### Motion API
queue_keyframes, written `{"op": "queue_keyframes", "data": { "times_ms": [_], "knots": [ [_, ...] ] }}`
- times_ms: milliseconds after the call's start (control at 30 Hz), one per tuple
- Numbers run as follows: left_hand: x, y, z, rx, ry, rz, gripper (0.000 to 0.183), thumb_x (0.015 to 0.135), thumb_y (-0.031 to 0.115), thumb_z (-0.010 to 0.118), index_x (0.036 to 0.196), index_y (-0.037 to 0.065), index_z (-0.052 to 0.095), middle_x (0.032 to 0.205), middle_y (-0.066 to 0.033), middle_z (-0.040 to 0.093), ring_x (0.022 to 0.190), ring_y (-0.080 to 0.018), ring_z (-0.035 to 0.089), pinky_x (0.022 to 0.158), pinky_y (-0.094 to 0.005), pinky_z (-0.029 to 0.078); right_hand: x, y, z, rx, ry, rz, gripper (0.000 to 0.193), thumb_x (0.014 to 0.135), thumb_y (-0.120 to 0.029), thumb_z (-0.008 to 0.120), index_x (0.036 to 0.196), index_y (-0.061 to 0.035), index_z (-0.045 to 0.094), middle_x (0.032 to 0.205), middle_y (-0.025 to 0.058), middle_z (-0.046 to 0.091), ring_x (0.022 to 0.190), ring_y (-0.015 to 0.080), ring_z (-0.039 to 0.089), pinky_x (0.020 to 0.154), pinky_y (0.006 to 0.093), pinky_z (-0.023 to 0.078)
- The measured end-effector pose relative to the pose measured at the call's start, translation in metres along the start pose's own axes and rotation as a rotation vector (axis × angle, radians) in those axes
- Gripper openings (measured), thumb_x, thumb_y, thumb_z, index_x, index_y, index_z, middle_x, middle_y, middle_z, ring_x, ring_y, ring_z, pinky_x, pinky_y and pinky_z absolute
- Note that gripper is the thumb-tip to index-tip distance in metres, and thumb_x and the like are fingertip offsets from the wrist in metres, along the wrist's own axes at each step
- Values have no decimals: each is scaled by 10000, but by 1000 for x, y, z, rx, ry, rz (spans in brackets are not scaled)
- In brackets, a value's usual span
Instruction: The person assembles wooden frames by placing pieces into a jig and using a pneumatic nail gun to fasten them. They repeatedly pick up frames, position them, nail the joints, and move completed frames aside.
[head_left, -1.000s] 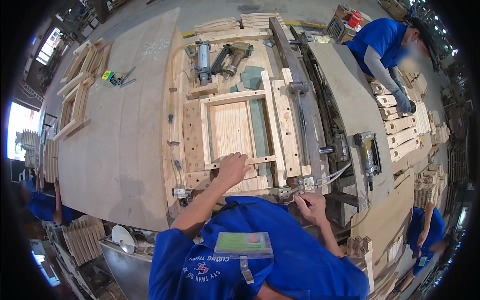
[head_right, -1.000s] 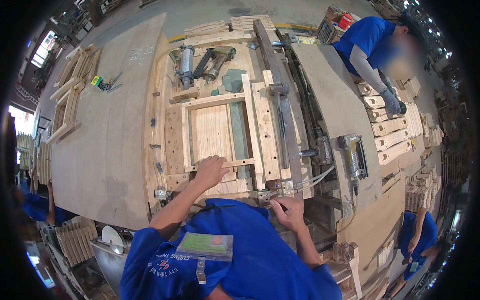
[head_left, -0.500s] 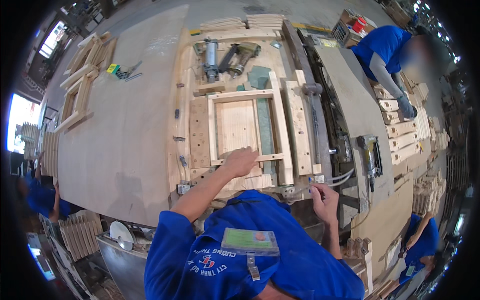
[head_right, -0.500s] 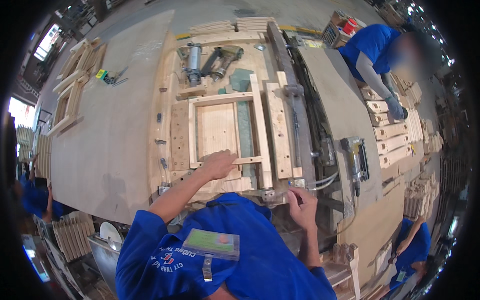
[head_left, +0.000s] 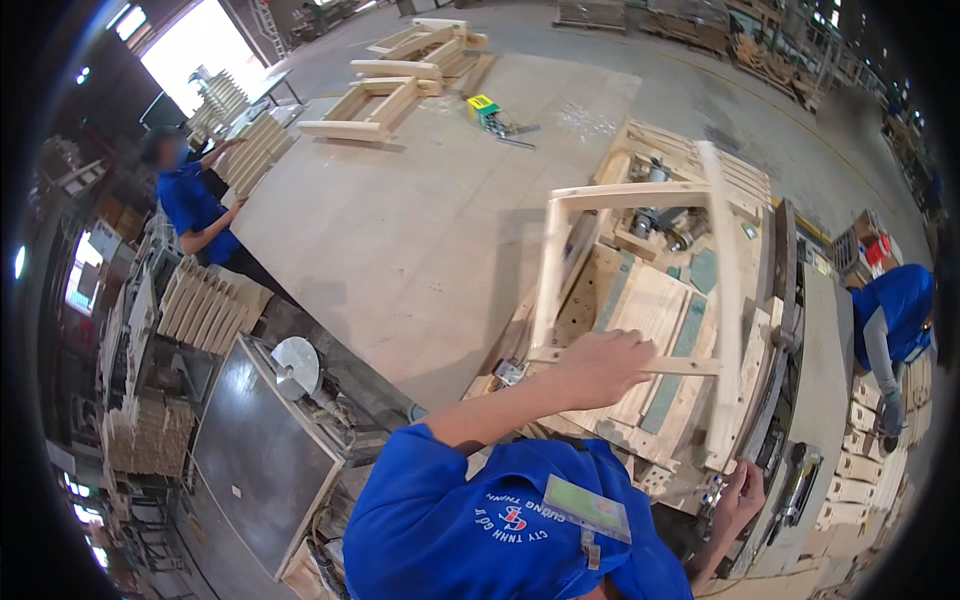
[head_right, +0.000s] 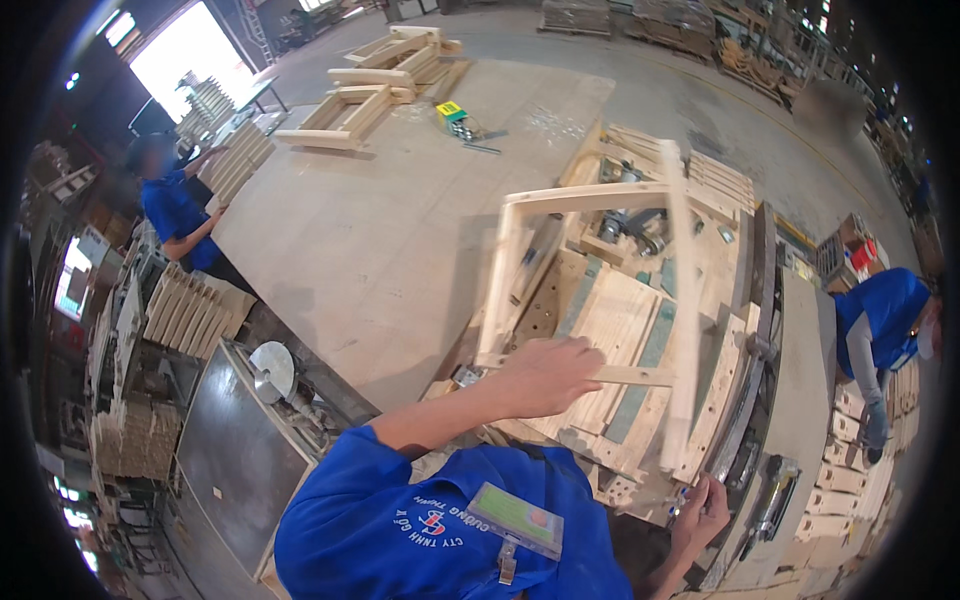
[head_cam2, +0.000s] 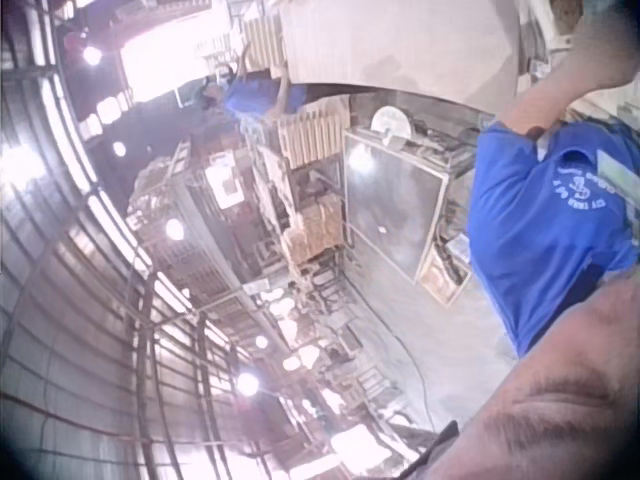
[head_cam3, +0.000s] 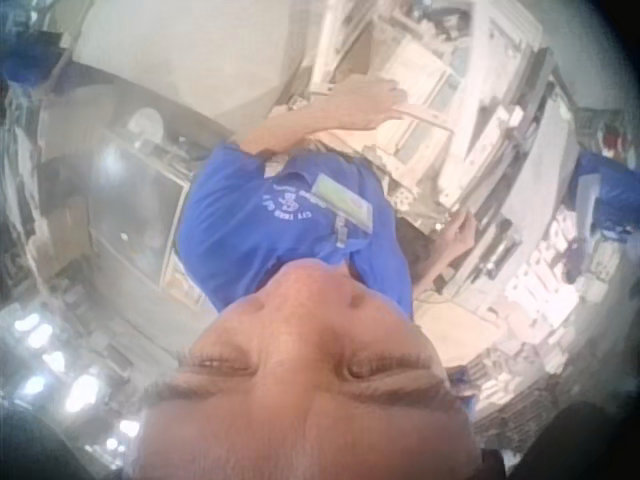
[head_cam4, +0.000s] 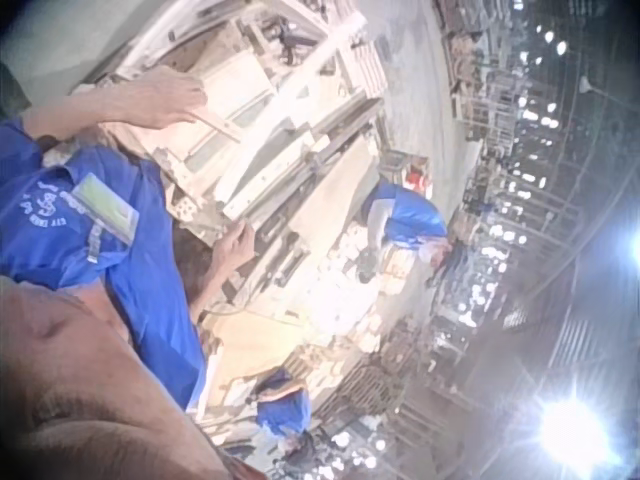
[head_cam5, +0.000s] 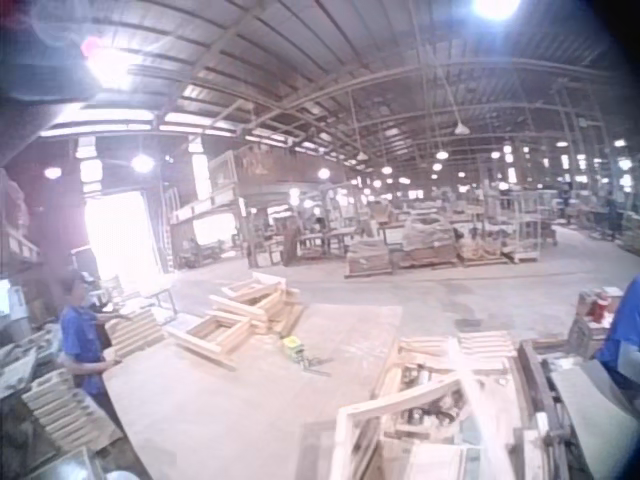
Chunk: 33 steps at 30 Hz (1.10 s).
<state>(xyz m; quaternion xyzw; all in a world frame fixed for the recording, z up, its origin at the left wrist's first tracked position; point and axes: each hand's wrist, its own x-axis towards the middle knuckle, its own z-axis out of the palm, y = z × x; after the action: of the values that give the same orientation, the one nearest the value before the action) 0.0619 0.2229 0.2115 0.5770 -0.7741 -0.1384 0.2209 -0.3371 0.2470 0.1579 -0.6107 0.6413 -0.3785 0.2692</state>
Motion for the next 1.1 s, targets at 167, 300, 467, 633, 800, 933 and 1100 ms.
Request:
{"op": "queue_keyframes", "data": {
  "times_ms": [167, 300, 467, 633, 800, 933, 1100],
  "knots": [
    [-86, -45, -41, 118, 24, -471, 404, 1031, 402, 647, 1233, 53, 623, 1109, -169, 683, 1049, -383, 698, 880, -508, 557, -1, -11, 13, -1, -82, -54, 271, 1082, -188, 650, 1097, 72, 728, 771, 81, 666, 687, 121, 606, 659, 293, 479],
    [-152, -114, -57, 302, 59, -766, 423, 1022, 402, 644, 1245, 45, 605, 1056, -193, 742, 957, -407, 736, 835, -543, 574, -6, -20, 22, 19, -101, -109, 240, 1079, -160, 647, 1080, 66, 728, 762, 75, 658, 673, 118, 606, 641, 293, 473],
    [-223, -236, -105, 540, 270, -999, 374, 994, 306, 662, 1261, 44, 657, 1127, -237, 730, 1058, -415, 714, 894, -553, 558, -18, -39, 30, -40, -164, -101, 216, 1076, -139, 641, 1057, 59, 728, 752, 66, 650, 663, 117, 606, 626, 295, 471],
    [-198, -302, -211, 1056, 722, -1030, 425, 977, 316, 724, 1333, 92, 659, 1282, -199, 662, 1228, -398, 621, 1015, -519, 521, -45, -50, 37, -79, -116, -249, 185, 1052, -124, 643, 1077, 43, 717, 745, 85, 643, 678, 150, 595, 639, 317, 476],
    [-78, -300, -158, 794, 752, -472, 441, 1065, 335, 657, 1402, 51, 633, 1325, -206, 670, 1246, -408, 623, 1049, -523, 512, -94, -75, 25, -313, -142, 28, 225, 938, -143, 703, 1130, -65, 789, 1013, 205, 764, 937, 417, 729, 820, 493, 585],
    [-45, -225, -59, 319, 495, -303, 452, 1090, 327, 653, 1398, -4, 662, 1378, -212, 670, 1303, -390, 609, 1118, -497, 484, -138, -50, 12, -313, -181, 16, 214, 988, -217, 698, 1142, -76, 745, 986, 169, 729, 944, 397, 721, 801, 499, 585],
    [9, -144, 9, 81, 269, -133, 441, 1104, 299, 624, 1374, -47, 673, 1352, -217, 706, 1244, -364, 672, 1082, -440, 520, -200, -21, -70, -192, 143, 265, 278, 972, -238, 727, 1219, -110, 736, 1114, 171, 746, 1041, 396, 726, 906, 489, 589]
  ]
}}
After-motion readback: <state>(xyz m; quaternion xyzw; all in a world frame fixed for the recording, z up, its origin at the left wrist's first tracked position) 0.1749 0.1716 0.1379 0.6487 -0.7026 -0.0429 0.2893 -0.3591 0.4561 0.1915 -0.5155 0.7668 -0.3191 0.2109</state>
